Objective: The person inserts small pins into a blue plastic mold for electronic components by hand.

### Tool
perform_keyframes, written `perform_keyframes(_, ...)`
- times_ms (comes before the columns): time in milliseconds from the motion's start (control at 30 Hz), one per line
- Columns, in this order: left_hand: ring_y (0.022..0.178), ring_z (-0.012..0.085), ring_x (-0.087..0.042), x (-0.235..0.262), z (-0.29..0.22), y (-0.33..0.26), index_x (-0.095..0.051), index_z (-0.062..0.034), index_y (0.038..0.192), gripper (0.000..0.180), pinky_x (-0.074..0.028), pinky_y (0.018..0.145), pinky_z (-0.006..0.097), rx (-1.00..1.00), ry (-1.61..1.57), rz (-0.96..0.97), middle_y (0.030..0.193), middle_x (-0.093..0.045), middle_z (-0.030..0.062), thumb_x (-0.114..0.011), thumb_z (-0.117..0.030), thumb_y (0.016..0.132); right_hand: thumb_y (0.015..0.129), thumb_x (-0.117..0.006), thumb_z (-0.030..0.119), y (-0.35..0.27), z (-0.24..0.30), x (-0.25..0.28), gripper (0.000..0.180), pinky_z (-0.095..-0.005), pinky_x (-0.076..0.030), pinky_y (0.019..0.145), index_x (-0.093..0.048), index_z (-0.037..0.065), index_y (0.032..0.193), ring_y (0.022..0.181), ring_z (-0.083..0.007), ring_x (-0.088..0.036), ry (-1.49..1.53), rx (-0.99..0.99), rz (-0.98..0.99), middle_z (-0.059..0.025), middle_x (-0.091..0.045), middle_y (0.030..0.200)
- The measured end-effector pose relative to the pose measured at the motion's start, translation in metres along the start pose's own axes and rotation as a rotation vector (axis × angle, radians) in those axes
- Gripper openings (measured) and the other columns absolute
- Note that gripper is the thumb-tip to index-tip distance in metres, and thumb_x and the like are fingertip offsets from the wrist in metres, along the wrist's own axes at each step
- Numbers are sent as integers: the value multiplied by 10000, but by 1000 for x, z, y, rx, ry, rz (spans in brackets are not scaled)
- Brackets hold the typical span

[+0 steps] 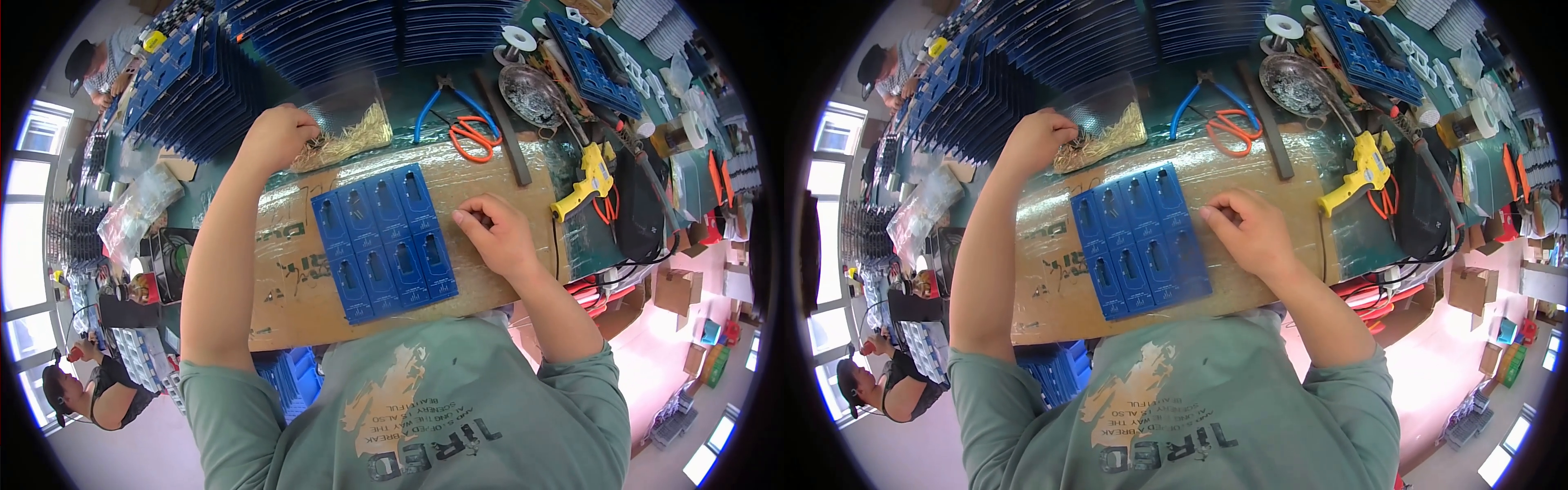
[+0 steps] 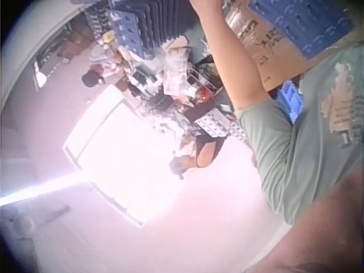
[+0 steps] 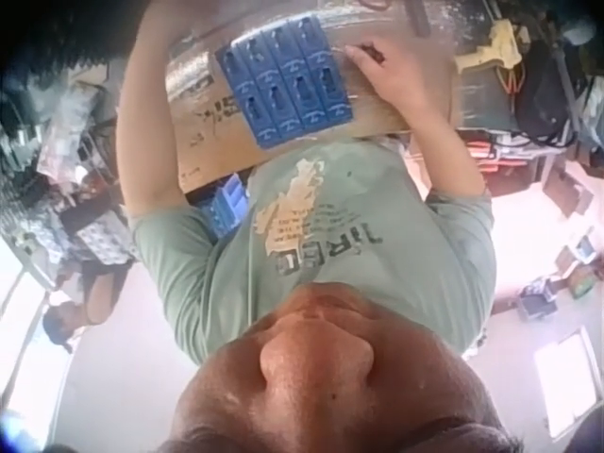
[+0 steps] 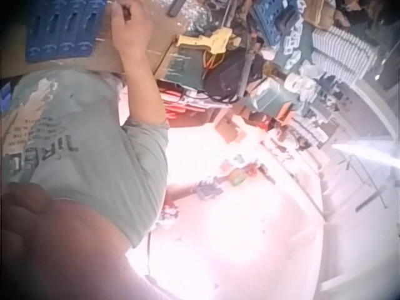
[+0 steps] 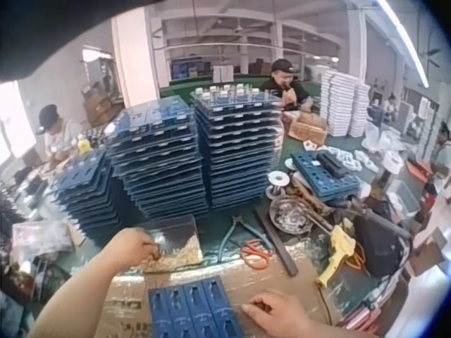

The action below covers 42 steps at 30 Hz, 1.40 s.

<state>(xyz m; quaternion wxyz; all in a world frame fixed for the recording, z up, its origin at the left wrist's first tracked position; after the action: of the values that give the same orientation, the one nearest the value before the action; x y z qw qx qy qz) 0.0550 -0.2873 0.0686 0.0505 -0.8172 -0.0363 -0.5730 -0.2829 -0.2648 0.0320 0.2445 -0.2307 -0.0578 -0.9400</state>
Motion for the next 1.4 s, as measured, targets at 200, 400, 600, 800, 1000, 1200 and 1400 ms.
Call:
perform_keyframes(200, 855, 291, -637, 4, -4, -11, -761, -69, 905, 180, -503, 765, 377, 68, -77, 26, 942, -641, 117, -728, -211, 798, 870, -716, 188, 3, 5, -2, 179, -288, -502, 644, -687, 24, 935, 682, -162, -629, 25, 15, -10, -84, -656, 825)
perform_keyframes(400, 841, 287, -637, 8, -1, -15, -759, -57, 888, 205, -501, 764, 375, 132, -61, -15, 915, -639, 108, -750, -233, 782, 876, -716, 205, 4, 11, -10, 192, -281, -507, 648, -692, 24, 937, 689, -153, -636, 59, 18, 11, -82, -662, 814)
perform_keyframes(600, 935, 311, -648, 4, 6, -17, -753, -60, 971, 217, -502, 828, 376, 66, -142, -137, 1014, -671, 114, -671, -226, 857, 880, -713, 207, 6, 21, -12, 189, -282, -507, 649, -692, 29, 938, 687, -154, -633, 63, 37, 15, -80, -660, 819)
perform_keyframes(800, 974, 311, -651, 2, 6, -22, -732, -51, 1034, 238, -495, 869, 368, 153, -227, -105, 1043, -696, 134, -605, -218, 921, 880, -712, 206, 7, 26, -13, 186, -286, -506, 646, -689, 30, 935, 681, -158, -628, 66, 60, 21, -78, -655, 815)
perform_keyframes(1000, 912, 255, -658, 5, 15, -25, -720, -43, 1066, 251, -493, 847, 344, 200, -347, -141, 1008, -711, 113, -591, -221, 945, 880, -711, 210, 9, 31, -17, 181, -284, -506, 656, -690, 42, 943, 691, -157, -626, 73, 62, 34, -73, -653, 832)
perform_keyframes(1200, 631, 56, -458, -6, -1, -43, -697, 4, 1036, 235, -386, 590, 219, 356, -1129, 18, 855, -663, 28, -598, -197, 965, 888, -706, 183, 20, 56, -26, 194, -252, -481, 665, -682, 49, 1025, 717, -115, -586, 102, 140, 66, -39, -635, 885)
perform_keyframes(1400, 590, 44, -405, -33, -66, -98, -669, 21, 1035, 242, -328, 543, 197, 373, -1440, 209, 819, -638, 13, -629, -205, 958, 876, -688, 214, 33, 99, -37, 216, -302, -501, 709, -683, 95, 1056, 794, -189, -615, 102, 267, 78, -51, -621, 925)
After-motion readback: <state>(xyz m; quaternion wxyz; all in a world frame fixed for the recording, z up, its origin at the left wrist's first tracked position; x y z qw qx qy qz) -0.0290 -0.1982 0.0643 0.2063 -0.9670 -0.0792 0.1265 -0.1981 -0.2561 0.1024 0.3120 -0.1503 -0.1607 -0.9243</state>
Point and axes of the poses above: each hand's wrist, its own y-axis towards the middle knuckle, its own x-axis out of the back of the hand, z = x × y, the point moved 7 cm from there along y, towards the middle knuckle
